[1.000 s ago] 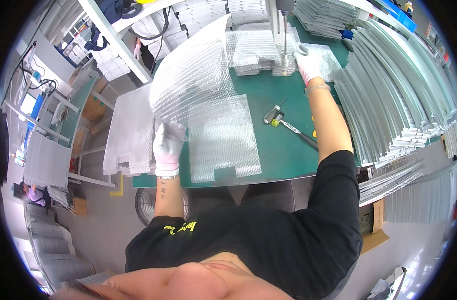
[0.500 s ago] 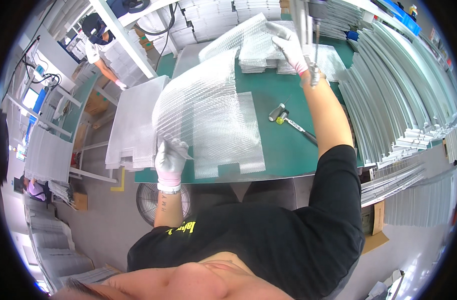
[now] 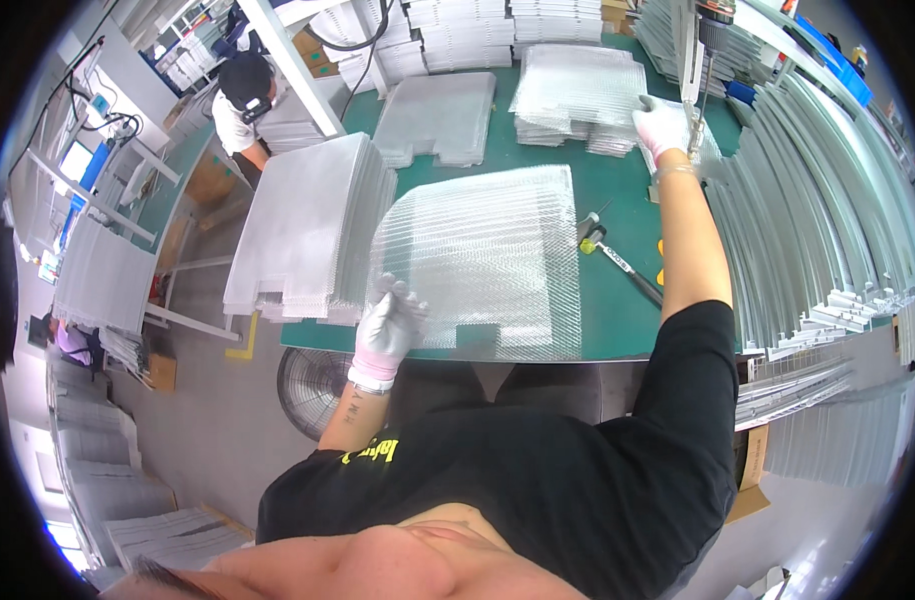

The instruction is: The person assembles a rectangular panel by placing a mesh sheet on a workbench, inserting a plastic bracket, and securing it with metal frame pieces. They use a power drill to fasten the components together and then stack the finished unit with others.

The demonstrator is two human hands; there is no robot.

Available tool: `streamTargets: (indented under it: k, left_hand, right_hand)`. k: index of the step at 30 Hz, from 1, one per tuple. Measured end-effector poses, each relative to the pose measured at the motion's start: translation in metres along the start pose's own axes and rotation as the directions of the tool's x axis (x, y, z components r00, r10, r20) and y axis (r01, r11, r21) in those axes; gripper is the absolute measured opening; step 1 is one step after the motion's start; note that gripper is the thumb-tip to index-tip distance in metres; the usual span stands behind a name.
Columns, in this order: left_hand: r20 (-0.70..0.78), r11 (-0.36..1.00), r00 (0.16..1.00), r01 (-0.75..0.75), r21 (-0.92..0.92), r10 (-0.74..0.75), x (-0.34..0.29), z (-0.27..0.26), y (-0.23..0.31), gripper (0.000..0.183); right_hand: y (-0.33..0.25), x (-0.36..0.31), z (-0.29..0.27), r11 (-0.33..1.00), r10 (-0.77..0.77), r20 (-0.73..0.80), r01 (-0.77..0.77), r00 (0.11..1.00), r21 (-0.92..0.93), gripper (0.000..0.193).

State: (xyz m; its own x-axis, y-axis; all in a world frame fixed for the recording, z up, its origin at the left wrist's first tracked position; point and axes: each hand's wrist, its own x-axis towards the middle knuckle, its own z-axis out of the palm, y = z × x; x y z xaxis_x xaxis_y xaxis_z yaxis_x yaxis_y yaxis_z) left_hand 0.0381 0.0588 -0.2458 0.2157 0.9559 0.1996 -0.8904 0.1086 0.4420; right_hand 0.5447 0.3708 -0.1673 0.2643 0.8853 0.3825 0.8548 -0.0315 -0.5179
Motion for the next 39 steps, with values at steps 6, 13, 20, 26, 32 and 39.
streamTargets:
  k: [6,13,20,26,32,39]
  left_hand:
    - [-0.048,0.991,0.994,-0.088,0.098,0.093,-0.01,0.006,0.0,0.028]
    - [-0.321,0.705,0.91,0.047,0.708,0.262,-0.038,0.037,0.002,0.042]
    - [-0.263,-0.278,0.921,0.343,0.897,0.288,-0.028,0.036,0.009,0.06]
    - [-0.136,-0.449,0.955,0.245,0.859,0.262,-0.017,0.005,-0.002,0.062]
    - [-0.206,-0.472,0.949,0.298,0.83,0.238,-0.017,-0.011,-0.008,0.063]
    - [-0.229,-0.476,0.942,0.322,0.818,0.245,-0.018,-0.016,-0.011,0.064]
  right_hand:
    - [-0.079,-0.121,-0.032,0.857,-0.327,-0.27,0.405,0.906,0.319,0.049]
    - [-0.159,-0.348,-0.058,0.816,-0.148,0.223,-0.008,0.964,0.578,0.094]
    - [-0.167,-0.356,-0.019,0.945,-0.127,0.199,0.057,0.972,0.323,0.078]
    - [-0.141,-0.356,0.019,0.974,-0.155,0.233,0.109,0.96,0.197,0.069]
    - [-0.138,-0.363,0.034,0.981,-0.135,0.269,0.09,0.954,0.175,0.062]
    - [-0.131,-0.368,0.041,0.971,-0.231,0.209,0.212,0.95,0.112,0.048]
